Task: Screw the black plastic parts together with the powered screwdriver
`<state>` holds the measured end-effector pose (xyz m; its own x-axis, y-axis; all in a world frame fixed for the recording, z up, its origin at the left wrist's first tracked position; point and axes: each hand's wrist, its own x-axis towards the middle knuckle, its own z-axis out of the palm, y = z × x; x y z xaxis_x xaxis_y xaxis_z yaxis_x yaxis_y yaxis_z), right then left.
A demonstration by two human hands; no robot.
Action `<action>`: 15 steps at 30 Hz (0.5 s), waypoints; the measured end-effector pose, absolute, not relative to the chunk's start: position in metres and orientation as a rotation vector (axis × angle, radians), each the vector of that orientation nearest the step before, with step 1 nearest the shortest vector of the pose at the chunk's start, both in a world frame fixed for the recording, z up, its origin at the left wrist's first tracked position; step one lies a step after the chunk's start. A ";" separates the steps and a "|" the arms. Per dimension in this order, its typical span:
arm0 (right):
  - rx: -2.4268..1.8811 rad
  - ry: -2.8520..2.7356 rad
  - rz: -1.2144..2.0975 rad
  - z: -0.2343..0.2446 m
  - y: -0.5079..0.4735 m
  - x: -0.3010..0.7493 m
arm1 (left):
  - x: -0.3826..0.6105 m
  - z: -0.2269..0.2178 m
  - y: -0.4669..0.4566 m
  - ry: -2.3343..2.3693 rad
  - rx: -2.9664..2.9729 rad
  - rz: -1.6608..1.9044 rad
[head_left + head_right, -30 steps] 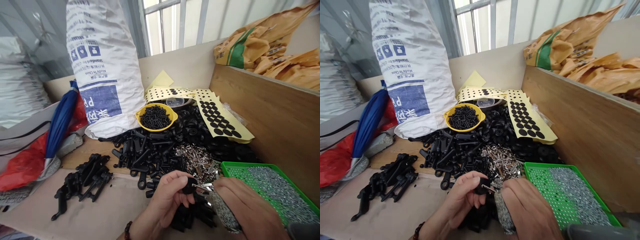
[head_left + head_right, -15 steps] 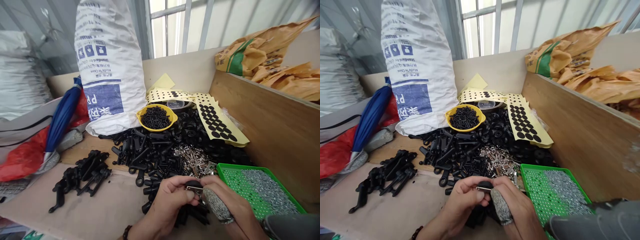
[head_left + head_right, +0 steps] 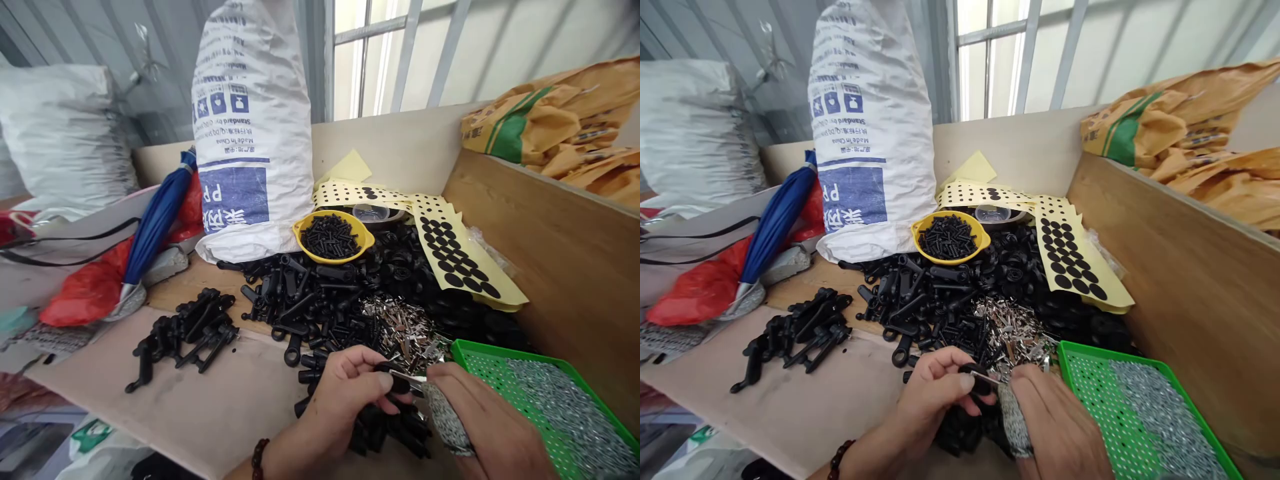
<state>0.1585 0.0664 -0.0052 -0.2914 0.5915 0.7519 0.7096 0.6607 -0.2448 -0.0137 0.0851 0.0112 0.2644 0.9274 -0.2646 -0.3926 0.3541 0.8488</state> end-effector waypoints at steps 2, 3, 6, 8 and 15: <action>-0.995 -1.998 -0.122 -0.005 0.066 0.156 | -0.015 0.015 0.082 0.814 0.695 0.985; -1.000 -2.004 -0.097 -0.005 0.066 0.156 | -0.016 0.016 0.081 0.796 0.701 0.971; -1.004 -2.011 -0.079 -0.001 0.066 0.158 | -0.019 0.015 0.080 0.786 0.780 0.965; -0.989 -2.034 -0.111 0.004 0.065 0.159 | -0.021 0.014 0.080 0.797 0.813 0.969; -0.967 -2.133 -0.316 0.012 0.058 0.164 | -0.021 0.013 0.083 0.817 0.780 0.998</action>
<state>0.1642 0.0583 0.0121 -0.4253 0.5388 0.7272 0.7262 0.6826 -0.0811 -0.0212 0.0829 0.0131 0.3140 0.9236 -0.2199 -0.3981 0.3384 0.8527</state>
